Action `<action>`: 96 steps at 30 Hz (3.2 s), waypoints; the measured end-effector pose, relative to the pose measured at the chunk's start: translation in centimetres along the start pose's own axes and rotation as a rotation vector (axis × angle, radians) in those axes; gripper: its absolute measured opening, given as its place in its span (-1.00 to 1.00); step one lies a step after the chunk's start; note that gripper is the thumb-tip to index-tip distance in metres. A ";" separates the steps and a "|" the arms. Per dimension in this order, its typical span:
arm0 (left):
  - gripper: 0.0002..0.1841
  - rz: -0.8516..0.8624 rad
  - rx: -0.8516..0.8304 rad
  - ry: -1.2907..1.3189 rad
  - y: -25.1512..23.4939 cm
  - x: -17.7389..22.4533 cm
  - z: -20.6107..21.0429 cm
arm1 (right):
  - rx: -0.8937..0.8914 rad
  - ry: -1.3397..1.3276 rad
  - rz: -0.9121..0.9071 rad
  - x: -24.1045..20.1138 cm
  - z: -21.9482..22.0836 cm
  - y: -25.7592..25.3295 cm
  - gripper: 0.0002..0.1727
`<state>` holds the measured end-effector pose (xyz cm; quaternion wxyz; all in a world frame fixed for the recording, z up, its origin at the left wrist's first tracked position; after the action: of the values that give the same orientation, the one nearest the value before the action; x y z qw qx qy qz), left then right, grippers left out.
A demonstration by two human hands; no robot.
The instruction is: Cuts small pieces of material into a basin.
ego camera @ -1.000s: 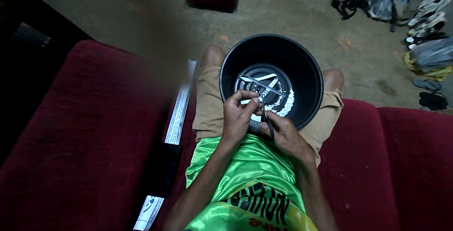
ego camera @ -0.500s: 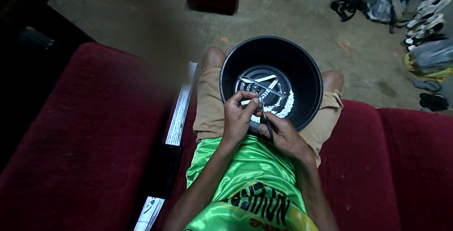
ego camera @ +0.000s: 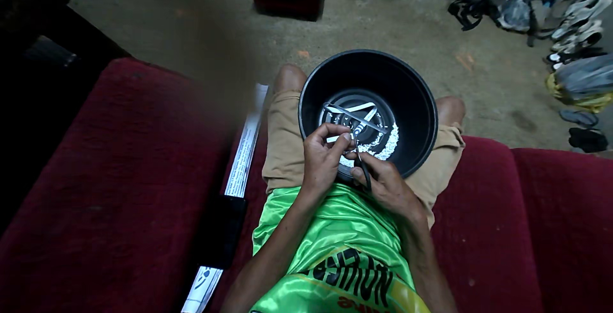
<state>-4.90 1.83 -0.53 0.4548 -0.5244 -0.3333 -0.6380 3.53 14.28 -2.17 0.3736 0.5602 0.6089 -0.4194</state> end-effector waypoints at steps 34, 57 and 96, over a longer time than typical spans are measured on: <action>-0.87 -0.029 -0.013 -0.034 -0.1 -0.3 -0.1 | -0.034 0.081 -0.003 -0.3 -0.1 -0.1 -0.49; -0.86 -0.024 0.010 0.043 -0.2 -0.3 -0.2 | -0.044 0.039 0.020 0.0 -0.3 0.2 -0.42; -0.87 -0.028 -0.010 -0.003 0.0 -0.3 0.3 | -0.029 0.047 -0.022 0.1 -0.2 -0.2 -0.43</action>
<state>-4.80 2.16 -0.76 0.4426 -0.5229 -0.3379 -0.6454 3.35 14.54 -2.15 0.3626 0.5578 0.6295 -0.4015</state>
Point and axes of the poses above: each hand's wrist, its own y-axis away from the middle knuckle, its own z-axis out of the palm, x = y × z, the point moved 6 cm from there along -y, towards the middle knuckle, and after that the axes turned 4 degrees about -y, right-handed, at the moved point
